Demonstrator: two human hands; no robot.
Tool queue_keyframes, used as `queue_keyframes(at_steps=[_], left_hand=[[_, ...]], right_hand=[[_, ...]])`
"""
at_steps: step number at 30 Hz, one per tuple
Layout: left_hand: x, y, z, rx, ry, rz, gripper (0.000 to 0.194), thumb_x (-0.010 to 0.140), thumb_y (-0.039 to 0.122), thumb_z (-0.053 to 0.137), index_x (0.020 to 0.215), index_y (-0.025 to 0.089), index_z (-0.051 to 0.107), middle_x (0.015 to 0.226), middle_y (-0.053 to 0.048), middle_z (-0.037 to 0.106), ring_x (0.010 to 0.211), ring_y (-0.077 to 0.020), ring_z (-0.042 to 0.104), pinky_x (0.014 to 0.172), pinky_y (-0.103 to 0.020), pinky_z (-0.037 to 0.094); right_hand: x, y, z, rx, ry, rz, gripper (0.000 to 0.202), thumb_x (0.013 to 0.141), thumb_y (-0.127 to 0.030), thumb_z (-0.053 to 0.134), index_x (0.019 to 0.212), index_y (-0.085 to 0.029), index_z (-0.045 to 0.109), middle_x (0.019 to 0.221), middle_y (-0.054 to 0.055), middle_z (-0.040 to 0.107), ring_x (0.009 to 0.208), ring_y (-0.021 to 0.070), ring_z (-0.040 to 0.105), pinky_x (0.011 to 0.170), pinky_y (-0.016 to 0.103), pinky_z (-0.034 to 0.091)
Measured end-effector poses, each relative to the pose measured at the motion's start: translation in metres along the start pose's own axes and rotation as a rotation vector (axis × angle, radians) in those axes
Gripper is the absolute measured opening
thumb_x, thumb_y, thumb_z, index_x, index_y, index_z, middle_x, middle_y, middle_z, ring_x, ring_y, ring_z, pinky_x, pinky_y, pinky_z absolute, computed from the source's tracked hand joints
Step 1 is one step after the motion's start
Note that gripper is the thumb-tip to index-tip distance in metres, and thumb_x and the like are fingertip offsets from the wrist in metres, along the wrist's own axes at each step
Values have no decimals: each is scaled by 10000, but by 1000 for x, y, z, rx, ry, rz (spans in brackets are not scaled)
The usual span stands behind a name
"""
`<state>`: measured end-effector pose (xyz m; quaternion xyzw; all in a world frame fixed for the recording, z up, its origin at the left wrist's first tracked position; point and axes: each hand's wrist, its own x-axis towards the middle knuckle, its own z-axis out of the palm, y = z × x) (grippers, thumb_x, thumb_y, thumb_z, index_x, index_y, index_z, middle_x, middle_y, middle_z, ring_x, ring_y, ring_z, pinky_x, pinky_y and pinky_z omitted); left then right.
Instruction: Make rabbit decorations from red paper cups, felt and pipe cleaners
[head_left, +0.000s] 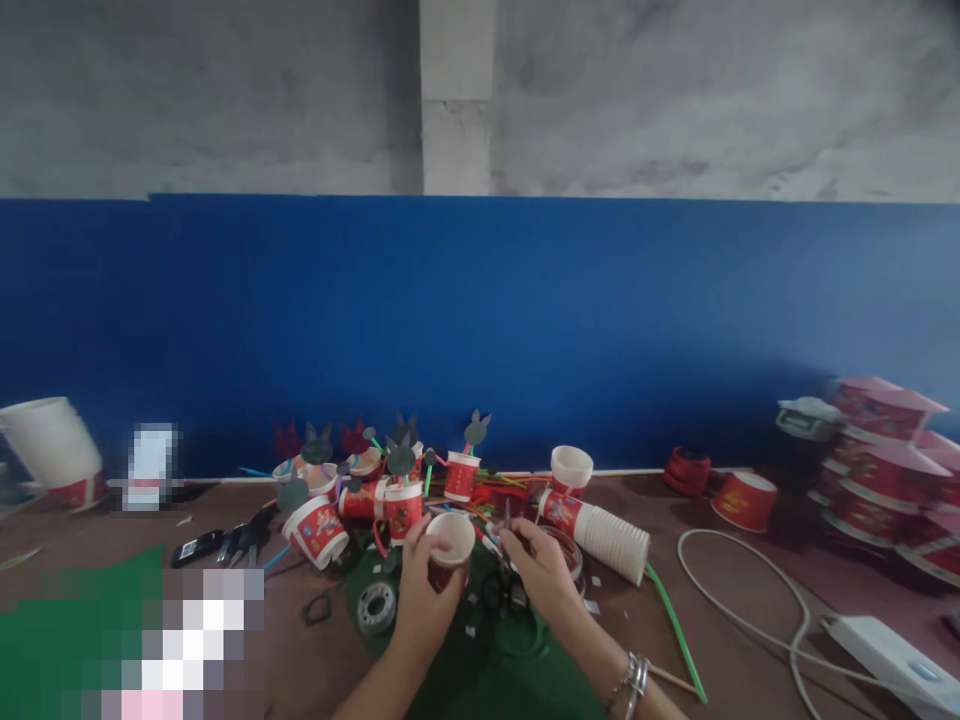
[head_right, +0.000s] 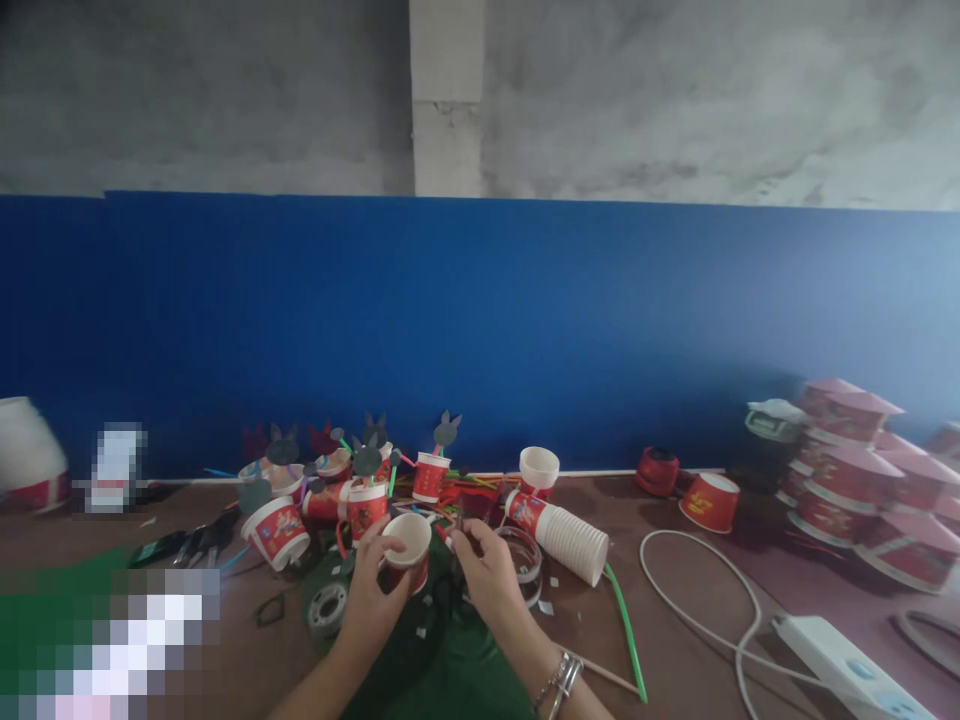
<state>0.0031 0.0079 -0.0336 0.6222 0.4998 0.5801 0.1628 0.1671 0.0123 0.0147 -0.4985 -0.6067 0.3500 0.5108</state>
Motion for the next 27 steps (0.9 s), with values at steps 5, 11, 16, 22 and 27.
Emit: queue_keyframes(at_steps=[5,11,16,22,27], left_hand=[[1,1,-6,83,12,54,105,774,256,534,695,188,541,1249,-148,485,1146,-289,496,898,-436,447],[5,-2,-9,46,26,57,96,754,238,544,681,191,503,1179,-143,549,1098,-285,527,857,-429,473],[5,-8,-8,-52,18,68,44,755,229,558,732,192,567,1147,-118,585,1084,-266,549,895,-416,463],[4,-4,-9,-64,-31,85,62,758,221,562,708,187,579,1152,-124,593,1093,-268,550,928,-428,440],[5,0,-11,-79,-50,101,70,753,219,564,699,180,585,1119,-135,607,1071,-272,562,921,-435,443]], right_hand=[[-3,-14,-2,41,-80,52,328,787,-451,512,620,-169,537,557,2,593,544,132,553,542,224,422],[-10,-11,4,-16,-411,310,258,691,-336,580,506,-167,521,500,12,625,427,129,571,381,193,356],[-15,-5,11,73,-506,410,241,676,-334,595,517,-174,509,474,10,625,370,114,553,315,173,321],[-15,-7,11,142,-504,462,278,625,-388,652,532,-148,548,486,26,636,357,109,549,308,168,328],[-14,-5,8,228,-533,508,274,610,-385,677,585,-128,586,480,25,642,334,110,540,311,173,327]])
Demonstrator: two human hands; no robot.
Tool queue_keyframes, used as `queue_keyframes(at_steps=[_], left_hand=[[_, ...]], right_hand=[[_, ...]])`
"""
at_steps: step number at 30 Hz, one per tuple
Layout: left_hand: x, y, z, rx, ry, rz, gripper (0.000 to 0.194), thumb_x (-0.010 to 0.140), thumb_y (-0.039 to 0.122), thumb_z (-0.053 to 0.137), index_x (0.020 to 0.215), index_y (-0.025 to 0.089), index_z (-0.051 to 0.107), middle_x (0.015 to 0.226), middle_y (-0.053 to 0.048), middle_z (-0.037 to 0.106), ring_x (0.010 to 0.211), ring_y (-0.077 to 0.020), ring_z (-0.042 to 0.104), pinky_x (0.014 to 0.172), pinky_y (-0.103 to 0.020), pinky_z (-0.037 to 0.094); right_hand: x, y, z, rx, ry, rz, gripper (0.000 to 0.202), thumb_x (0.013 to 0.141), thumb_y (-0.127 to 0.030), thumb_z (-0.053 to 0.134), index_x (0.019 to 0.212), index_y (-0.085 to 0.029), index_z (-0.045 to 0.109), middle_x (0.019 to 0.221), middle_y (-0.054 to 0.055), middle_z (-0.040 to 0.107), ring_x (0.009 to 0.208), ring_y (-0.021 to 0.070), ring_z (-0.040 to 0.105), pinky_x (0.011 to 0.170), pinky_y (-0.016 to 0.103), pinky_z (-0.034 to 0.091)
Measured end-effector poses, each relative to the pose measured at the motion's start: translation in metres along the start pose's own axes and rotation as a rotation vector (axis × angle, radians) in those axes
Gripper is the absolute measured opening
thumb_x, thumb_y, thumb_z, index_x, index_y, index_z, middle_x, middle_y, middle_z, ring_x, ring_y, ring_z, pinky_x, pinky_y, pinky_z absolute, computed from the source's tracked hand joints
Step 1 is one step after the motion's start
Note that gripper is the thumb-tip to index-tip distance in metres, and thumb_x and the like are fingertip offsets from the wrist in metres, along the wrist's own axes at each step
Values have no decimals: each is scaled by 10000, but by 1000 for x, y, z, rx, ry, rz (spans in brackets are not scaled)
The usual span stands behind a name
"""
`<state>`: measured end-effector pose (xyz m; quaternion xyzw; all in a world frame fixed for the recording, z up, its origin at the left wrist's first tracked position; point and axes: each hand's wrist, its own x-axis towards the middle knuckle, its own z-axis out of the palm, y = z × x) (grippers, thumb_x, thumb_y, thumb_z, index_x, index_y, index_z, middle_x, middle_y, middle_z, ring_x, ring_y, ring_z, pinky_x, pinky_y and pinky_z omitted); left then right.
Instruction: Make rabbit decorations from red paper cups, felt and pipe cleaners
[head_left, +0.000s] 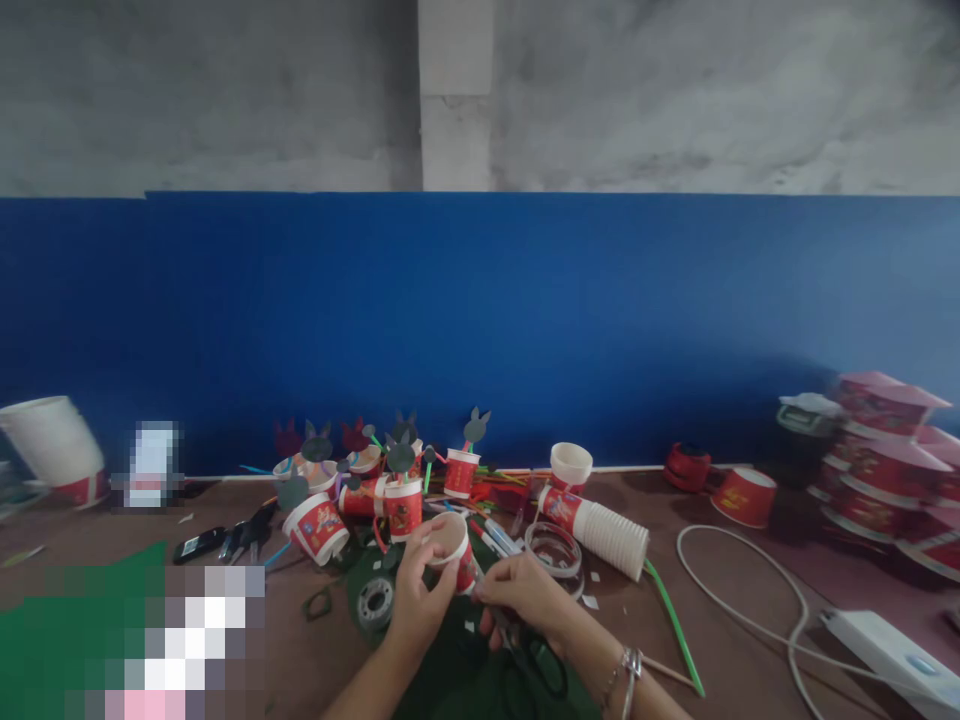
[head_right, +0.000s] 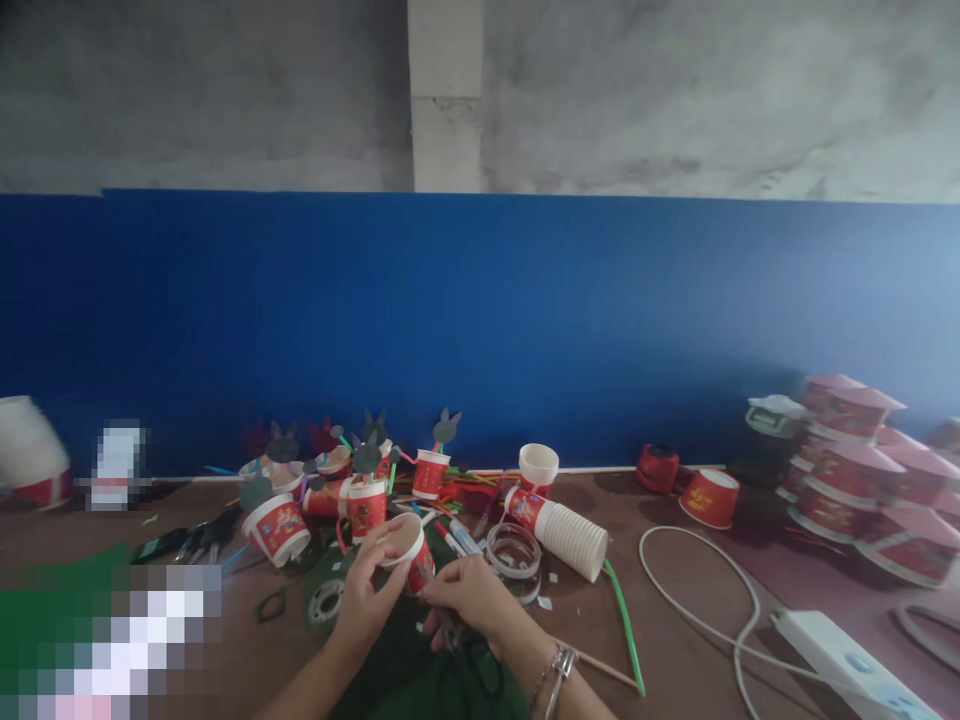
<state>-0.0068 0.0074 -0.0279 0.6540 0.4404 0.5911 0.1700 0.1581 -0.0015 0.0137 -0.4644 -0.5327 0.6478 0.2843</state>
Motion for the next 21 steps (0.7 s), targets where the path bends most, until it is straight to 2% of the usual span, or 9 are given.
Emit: queue_keyframes(at_steps=[7,15,21], left_hand=[[0,-1,0,-25,3,-12,64,740,230,580,713,176,599,1089,-136,626,1045,-279,576,902,-436,456],[0,0,-1,-49,-9,-16,70,741,238,582,717,176,603,1086,-136,625,1046,-277,574,920,-436,447],[2,9,-5,-48,-89,-24,117,763,263,558,733,169,623,967,-116,651,951,-256,602,868,-400,469]], right_hand=[[-1,1,-3,32,-30,13,236,642,-352,661,646,-118,631,486,26,651,353,105,548,327,167,327],[-2,-1,-3,91,-66,69,240,614,-343,688,647,-118,614,512,44,656,363,112,556,358,182,368],[3,3,-11,155,-62,69,220,632,-317,680,633,-129,567,499,31,645,371,104,552,365,173,352]])
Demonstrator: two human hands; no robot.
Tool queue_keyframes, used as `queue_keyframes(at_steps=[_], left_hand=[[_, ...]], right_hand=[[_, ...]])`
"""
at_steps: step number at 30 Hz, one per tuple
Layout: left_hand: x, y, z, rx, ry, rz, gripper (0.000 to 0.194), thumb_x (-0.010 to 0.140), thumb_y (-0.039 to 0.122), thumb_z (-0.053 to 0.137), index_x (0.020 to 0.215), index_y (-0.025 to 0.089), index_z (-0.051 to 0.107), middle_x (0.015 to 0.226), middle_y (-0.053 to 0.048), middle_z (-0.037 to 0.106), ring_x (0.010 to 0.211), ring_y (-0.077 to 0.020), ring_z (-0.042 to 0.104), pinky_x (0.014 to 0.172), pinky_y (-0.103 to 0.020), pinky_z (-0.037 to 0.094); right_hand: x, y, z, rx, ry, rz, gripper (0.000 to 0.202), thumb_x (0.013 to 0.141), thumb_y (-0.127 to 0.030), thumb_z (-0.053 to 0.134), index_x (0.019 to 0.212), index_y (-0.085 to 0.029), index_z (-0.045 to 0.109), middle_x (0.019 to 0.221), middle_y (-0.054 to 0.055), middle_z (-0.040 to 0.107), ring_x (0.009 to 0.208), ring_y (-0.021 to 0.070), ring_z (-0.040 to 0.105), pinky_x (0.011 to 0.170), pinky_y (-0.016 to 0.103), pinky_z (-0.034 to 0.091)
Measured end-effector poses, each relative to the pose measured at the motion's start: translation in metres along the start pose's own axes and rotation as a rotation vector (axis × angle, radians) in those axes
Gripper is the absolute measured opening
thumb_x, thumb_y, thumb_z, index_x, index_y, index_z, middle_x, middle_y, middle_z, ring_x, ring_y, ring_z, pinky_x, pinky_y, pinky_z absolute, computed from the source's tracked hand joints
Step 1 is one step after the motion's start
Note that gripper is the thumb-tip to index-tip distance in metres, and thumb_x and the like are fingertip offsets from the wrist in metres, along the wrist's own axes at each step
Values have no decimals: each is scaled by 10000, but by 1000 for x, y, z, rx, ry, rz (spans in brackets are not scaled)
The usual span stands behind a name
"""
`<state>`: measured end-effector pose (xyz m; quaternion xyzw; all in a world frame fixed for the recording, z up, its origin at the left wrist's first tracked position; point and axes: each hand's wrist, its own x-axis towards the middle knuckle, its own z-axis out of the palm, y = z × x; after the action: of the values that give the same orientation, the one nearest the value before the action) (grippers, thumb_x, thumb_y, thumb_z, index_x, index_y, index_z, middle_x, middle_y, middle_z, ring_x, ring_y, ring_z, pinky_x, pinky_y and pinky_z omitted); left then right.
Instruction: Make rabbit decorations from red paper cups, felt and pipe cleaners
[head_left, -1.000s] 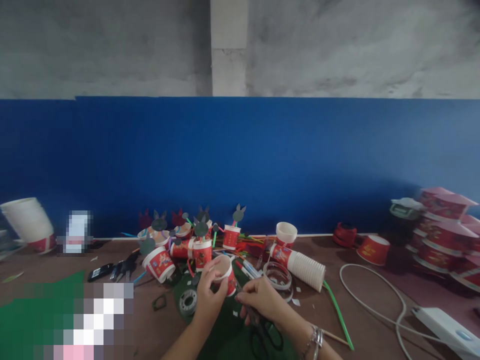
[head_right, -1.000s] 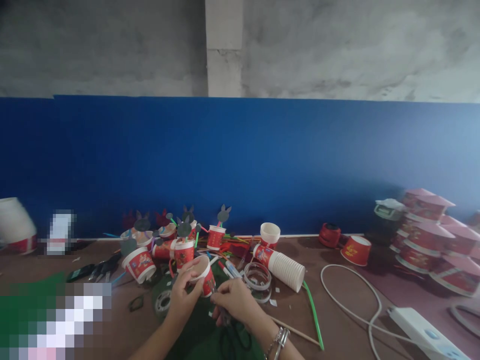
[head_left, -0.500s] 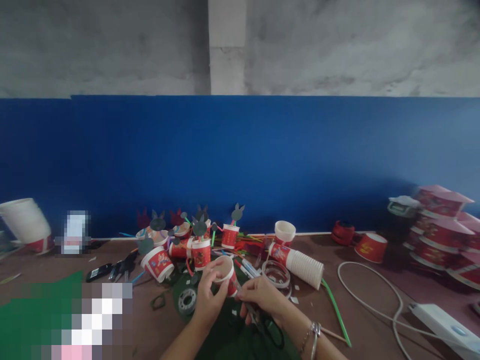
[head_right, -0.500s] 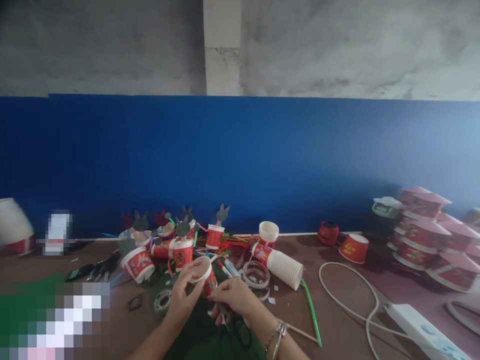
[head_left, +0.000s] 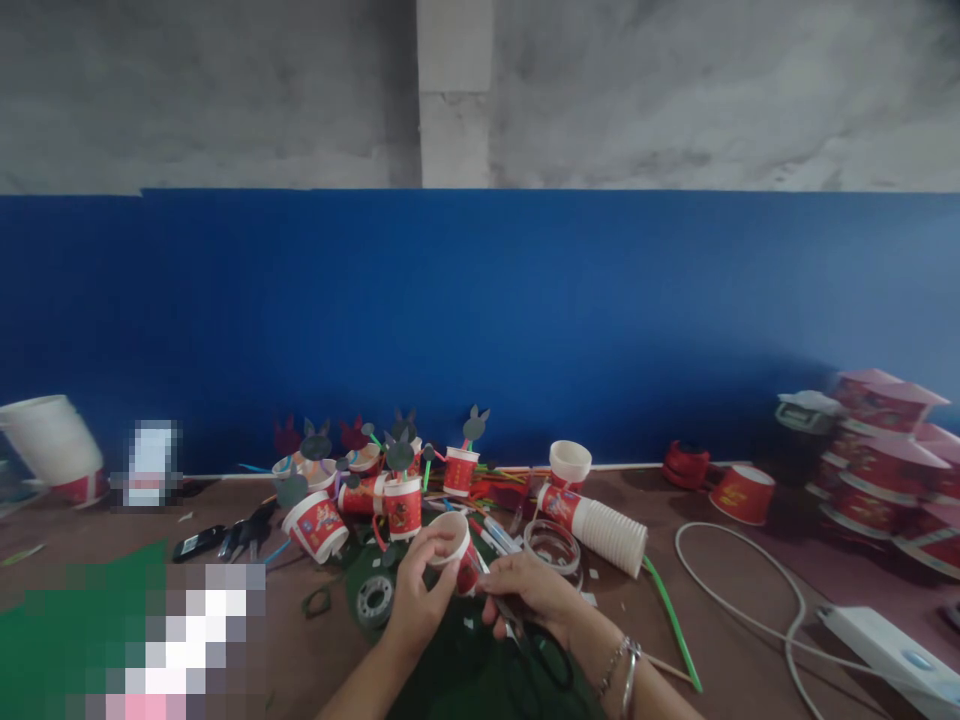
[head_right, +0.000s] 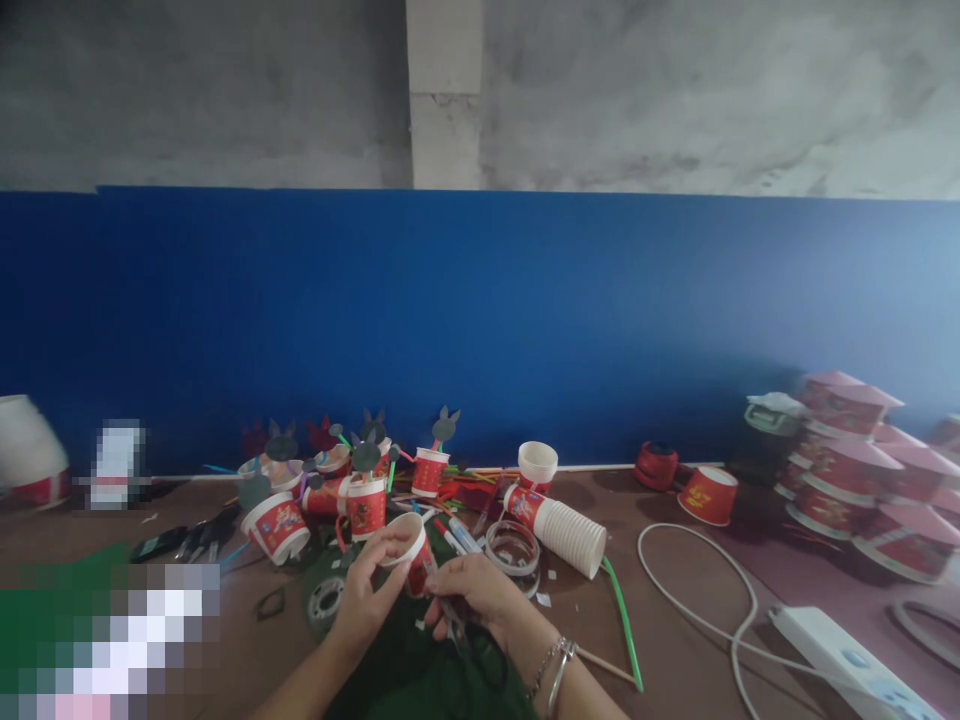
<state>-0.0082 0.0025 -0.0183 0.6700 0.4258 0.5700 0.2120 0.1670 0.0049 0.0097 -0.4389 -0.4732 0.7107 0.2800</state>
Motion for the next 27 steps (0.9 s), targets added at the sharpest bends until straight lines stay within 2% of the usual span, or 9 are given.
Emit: queue_keyframes(at_steps=[7,16,24,27], left_hand=[[-2,5,1,-8,-27,-83,188,768,334,549,698,166,597,701,-41,621,703,-188,587,689,-290,485],[-5,-6,4,0,-40,-104,207,796,330,542,731,157,634,698,-35,630,695,-185,596,674,-275,493],[-3,2,3,61,-19,-55,178,791,304,535,729,161,621,690,-31,633,663,-183,608,633,-270,496],[-3,5,2,82,-13,-17,168,796,293,540,707,172,614,671,-24,622,644,-175,595,689,-295,504]], right_hand=[[-4,-4,1,-18,-53,50,165,634,-268,645,660,-110,606,517,43,655,370,107,559,342,166,336],[-4,-2,3,3,-37,27,164,612,-272,658,611,-143,558,515,12,652,379,103,562,361,169,344],[-2,-1,5,-7,-10,23,179,581,-292,659,586,-150,550,489,-1,643,368,104,559,338,168,334],[-2,-1,7,-81,44,18,180,596,-291,641,579,-168,510,488,-1,632,373,120,562,339,176,322]])
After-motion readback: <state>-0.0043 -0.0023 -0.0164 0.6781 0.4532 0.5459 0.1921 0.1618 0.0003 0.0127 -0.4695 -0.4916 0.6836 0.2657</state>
